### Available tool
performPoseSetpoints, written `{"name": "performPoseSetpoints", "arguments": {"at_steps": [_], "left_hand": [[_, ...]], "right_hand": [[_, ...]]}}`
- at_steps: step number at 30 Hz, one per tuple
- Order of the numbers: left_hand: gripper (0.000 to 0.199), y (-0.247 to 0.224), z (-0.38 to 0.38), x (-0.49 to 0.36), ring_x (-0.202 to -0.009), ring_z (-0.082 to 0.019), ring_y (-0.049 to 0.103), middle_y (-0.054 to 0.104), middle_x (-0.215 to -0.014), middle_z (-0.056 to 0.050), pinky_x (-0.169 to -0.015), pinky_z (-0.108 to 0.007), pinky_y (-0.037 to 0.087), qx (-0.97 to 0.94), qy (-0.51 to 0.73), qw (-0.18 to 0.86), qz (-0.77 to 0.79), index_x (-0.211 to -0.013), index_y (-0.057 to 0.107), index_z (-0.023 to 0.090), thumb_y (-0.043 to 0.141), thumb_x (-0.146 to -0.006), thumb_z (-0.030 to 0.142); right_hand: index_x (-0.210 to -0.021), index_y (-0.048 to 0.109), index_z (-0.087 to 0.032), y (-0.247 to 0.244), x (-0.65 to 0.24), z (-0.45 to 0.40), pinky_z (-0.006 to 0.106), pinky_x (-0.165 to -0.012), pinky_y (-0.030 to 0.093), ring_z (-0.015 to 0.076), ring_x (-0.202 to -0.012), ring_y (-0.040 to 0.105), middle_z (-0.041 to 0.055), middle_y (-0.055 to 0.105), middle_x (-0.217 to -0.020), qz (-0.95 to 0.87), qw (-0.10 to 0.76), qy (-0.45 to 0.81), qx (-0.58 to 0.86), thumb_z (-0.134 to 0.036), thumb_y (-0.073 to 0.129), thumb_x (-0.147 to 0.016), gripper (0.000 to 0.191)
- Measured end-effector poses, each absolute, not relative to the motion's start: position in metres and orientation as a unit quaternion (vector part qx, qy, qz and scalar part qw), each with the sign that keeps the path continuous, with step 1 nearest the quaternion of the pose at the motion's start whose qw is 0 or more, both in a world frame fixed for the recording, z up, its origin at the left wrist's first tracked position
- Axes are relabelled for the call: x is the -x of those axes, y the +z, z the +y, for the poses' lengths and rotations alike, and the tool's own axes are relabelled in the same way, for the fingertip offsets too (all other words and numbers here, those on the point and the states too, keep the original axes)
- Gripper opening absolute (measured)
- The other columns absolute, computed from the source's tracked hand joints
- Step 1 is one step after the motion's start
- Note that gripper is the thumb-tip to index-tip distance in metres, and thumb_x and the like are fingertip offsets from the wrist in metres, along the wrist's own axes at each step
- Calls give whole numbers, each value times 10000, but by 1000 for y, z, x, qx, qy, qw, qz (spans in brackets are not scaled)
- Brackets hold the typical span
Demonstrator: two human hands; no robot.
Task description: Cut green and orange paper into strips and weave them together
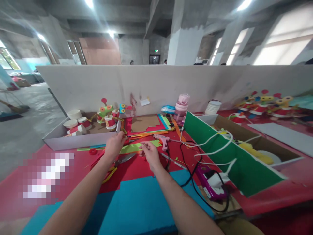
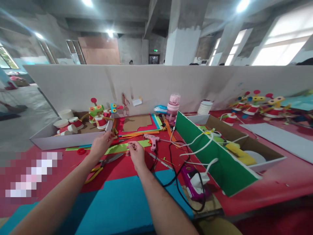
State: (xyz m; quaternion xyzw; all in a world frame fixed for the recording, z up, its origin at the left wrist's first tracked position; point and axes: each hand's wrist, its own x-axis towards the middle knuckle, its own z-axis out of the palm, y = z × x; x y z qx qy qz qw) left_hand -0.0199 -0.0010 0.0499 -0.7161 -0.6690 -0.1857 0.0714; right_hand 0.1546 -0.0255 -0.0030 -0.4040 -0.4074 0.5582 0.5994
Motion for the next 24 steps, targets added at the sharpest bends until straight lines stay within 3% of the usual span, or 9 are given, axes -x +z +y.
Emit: {"name": "performPoseSetpoints", "arguments": {"at_steps": [3, 8, 11, 16, 20, 24], "left_hand": [[297, 55, -13, 44, -800, -250, 647, 709, -926, -94, -633, -282, 366, 692, -175, 95, -694, -985, 642, 223, 393, -911, 366], [344, 67, -22, 110, -807, -265, 635, 718, -944, -100, -607, -290, 354, 625, -169, 97, -756, -971, 683, 213, 401, -867, 380], [321, 71, -20, 136, -807, -250, 631, 720, -909, -87, -617, -281, 366, 635, -155, 78, -753, -919, 702, 213, 434, -827, 364], [284, 61, -20, 137, -787, -234, 636, 723, -832, -83, -628, -266, 376, 683, -106, 25, -722, -819, 714, 216, 456, -793, 331], [322, 47, -23, 123, -737, -246, 637, 719, -821, -104, -563, -260, 350, 680, -67, -22, -730, -824, 698, 214, 536, -746, 482], [220, 41, -28, 119, -770, -249, 642, 723, -872, -114, -552, -255, 332, 654, -68, -2, -754, -828, 702, 220, 540, -751, 349]], "right_hand": [[-838, 623, -187, -3, -154, -26, 216, -473, 496, 86, -500, 549, -7, 624, -685, -394, 601, 571, 396, -453, 661, -700, 302], [-828, 662, -175, 3, -155, -29, 223, -467, 495, 91, -481, 554, -1, 636, -649, -414, 578, 587, 387, -491, 679, -685, 348], [-728, 665, -160, 4, -155, -31, 219, -458, 478, 98, -471, 551, 6, 627, -593, -458, 569, 562, 387, -511, 686, -691, 353], [-681, 646, -155, -3, -153, -32, 211, -423, 448, 99, -450, 538, 15, 620, -582, -480, 563, 543, 398, -591, 625, -730, 440], [-700, 652, -158, -6, -152, -33, 210, -433, 452, 101, -465, 544, 19, 621, -601, -499, 548, 534, 406, -591, 624, -735, 435], [-694, 651, -159, -3, -153, -33, 218, -437, 450, 103, -463, 541, 22, 627, -603, -490, 551, 540, 405, -599, 637, -716, 441]]}}
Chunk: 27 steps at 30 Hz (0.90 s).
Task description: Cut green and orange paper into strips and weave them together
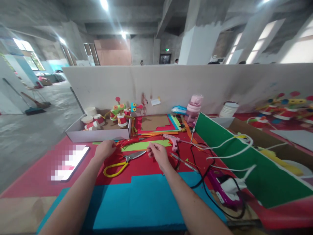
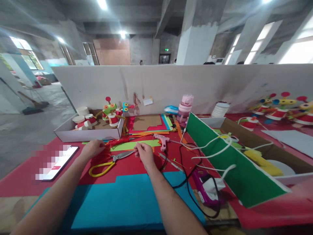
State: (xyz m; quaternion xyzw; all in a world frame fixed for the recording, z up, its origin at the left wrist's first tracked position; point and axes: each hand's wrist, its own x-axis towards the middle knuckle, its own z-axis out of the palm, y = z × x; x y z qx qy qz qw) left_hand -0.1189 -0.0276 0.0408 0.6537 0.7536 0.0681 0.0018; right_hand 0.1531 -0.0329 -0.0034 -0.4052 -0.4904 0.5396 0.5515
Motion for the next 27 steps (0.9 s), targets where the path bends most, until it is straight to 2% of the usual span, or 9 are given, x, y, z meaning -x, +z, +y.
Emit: {"name": "performPoseSetpoints", "arguments": {"at_steps": [4, 7, 10, 12, 15, 19, 21, 25, 27], "left_hand": [[192, 49, -35, 109, -703, -221, 618, 707, -743, -78, -567, -257, 359, -633, 226, 21, 740, -748, 714, 211, 557, -747, 322], [252, 56, -42, 79, -568, -154, 557, 652, -623, -21, -520, -233, 367, -623, 395, 225, 637, -718, 692, 188, 628, -716, 431], [318, 54, -45, 40, -476, -108, 498, 603, -574, 4, -467, -215, 362, -552, 456, 459, 526, -731, 673, 163, 727, -636, 463], [335, 49, -46, 18, -441, -92, 480, 583, -549, 13, -446, -207, 355, -513, 456, 545, 482, -730, 660, 156, 753, -617, 458], [339, 40, -46, -3, -392, -70, 432, 547, -507, 30, -405, -186, 297, -481, 450, 585, 473, -733, 649, 155, 770, -604, 444], [323, 34, -47, -4, -432, -72, 452, 557, -532, 23, -447, -188, 324, -526, 423, 564, 476, -704, 645, 161, 725, -653, 470], [337, 37, -44, 11, -487, -104, 504, 593, -569, -6, -490, -213, 366, -589, 393, 493, 505, -690, 648, 167, 635, -729, 502], [285, 52, -29, 75, -698, -205, 623, 693, -729, -77, -603, -262, 415, -696, 265, 114, 657, -786, 708, 180, 519, -811, 392], [273, 56, -21, 108, -816, -256, 651, 716, -834, -114, -656, -286, 436, -671, 156, -26, 724, -849, 722, 184, 475, -815, 294]], "right_hand": [[-700, 657, -161, 2, -152, -35, 219, -449, 450, 102, -469, 542, 14, 624, -601, -481, 549, 554, 400, -562, 650, -718, 402], [-735, 683, -163, 6, -149, -38, 219, -486, 458, 98, -486, 542, 3, 623, -594, -499, 536, 564, 382, -485, 697, -699, 324], [-818, 699, -171, 8, -147, -38, 228, -550, 483, 95, -539, 555, 6, 655, -688, -474, 535, 608, 346, -452, 733, -667, 321], [-860, 688, -180, 8, -148, -36, 241, -580, 494, 97, -566, 563, 8, 664, -754, -426, 547, 646, 319, -469, 746, -644, 366], [-854, 663, -185, 4, -149, -32, 248, -592, 486, 101, -551, 550, -20, 629, -663, -384, 566, 663, 302, -472, 767, -617, 386], [-766, 631, -181, 2, -150, -31, 223, -573, 453, 89, -528, 521, -50, 578, -579, -394, 559, 661, 310, -405, 798, -599, 325], [-743, 621, -180, 2, -151, -31, 220, -562, 447, 85, -520, 511, -53, 573, -574, -391, 552, 667, 312, -394, 804, -591, 319], [-742, 626, -171, 3, -153, -32, 216, -527, 438, 85, -505, 493, -51, 561, -543, -381, 540, 675, 328, -400, 810, -572, 339], [-743, 627, -166, 2, -153, -32, 214, -516, 437, 82, -498, 483, -52, 555, -530, -375, 536, 674, 342, -407, 814, -557, 358]]}}
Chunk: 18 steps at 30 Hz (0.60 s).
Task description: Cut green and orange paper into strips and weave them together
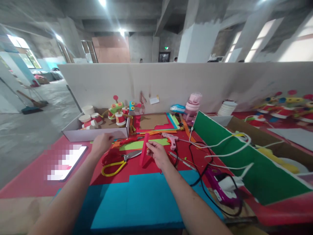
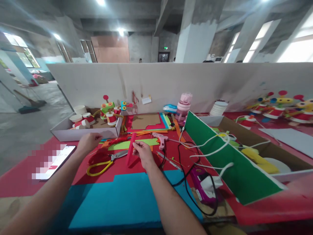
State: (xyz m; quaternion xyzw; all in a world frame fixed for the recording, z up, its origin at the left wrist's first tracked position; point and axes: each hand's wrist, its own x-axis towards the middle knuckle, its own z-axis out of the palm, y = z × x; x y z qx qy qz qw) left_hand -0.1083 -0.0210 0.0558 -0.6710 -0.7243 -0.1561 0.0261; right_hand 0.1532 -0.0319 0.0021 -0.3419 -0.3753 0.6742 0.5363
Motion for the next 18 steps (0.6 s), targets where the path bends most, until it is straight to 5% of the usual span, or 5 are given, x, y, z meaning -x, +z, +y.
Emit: {"name": "performPoseSetpoints", "arguments": {"at_steps": [6, 18], "left_hand": [[348, 46, -3, 139, -893, -313, 670, 709, -956, -175, -688, -356, 493, 666, 63, 102, -736, -907, 708, 158, 367, -838, 176], [323, 52, 1, 121, -929, -302, 671, 711, -974, -183, -749, -377, 507, 679, 71, 109, -722, -889, 716, 149, 400, -824, 150]], "right_hand": [[-758, 630, -162, -2, -153, -30, 214, -489, 443, 84, -493, 481, -52, 548, -511, -377, 529, 666, 367, -426, 817, -531, 395], [-756, 627, -161, -1, -153, -30, 218, -486, 442, 83, -479, 485, -51, 549, -503, -370, 534, 664, 370, -424, 811, -523, 397]]}}
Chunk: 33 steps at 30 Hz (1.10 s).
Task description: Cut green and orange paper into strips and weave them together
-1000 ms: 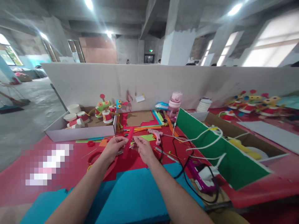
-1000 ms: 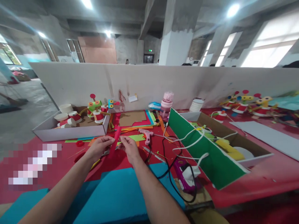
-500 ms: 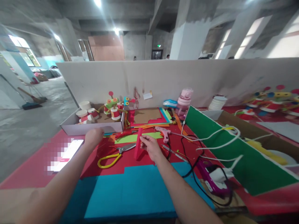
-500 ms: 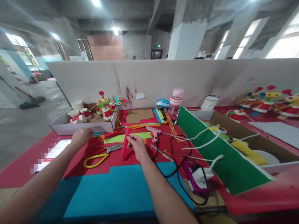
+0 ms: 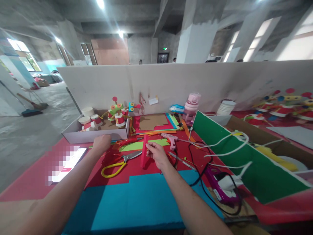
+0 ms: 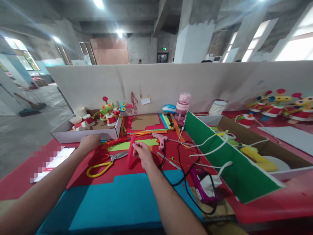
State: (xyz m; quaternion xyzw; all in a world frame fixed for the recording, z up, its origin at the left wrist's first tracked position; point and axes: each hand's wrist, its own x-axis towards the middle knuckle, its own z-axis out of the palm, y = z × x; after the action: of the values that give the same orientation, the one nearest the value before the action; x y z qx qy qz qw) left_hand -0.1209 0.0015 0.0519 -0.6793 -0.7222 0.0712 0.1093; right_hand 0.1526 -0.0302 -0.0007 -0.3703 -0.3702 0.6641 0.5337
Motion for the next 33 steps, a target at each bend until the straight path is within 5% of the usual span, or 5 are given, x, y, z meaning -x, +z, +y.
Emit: {"name": "performPoseSetpoints", "arguments": {"at_steps": [18, 33], "left_hand": [[323, 49, 10, 107, -906, -300, 669, 720, -936, -182, -764, -361, 478, 708, 70, 125, -692, -886, 735, 158, 417, -846, 127], [267, 86, -8, 138, -909, -283, 637, 692, -939, -129, -731, -339, 467, 690, -77, 130, -708, -855, 695, 174, 447, -821, 266]], "right_hand": [[-740, 619, -165, -4, -154, -28, 213, -480, 445, 83, -479, 480, -55, 537, -496, -376, 527, 657, 385, -430, 796, -532, 381], [-759, 632, -166, -4, -154, -28, 219, -487, 457, 83, -476, 496, -49, 551, -520, -375, 521, 661, 388, -446, 803, -531, 399]]}}
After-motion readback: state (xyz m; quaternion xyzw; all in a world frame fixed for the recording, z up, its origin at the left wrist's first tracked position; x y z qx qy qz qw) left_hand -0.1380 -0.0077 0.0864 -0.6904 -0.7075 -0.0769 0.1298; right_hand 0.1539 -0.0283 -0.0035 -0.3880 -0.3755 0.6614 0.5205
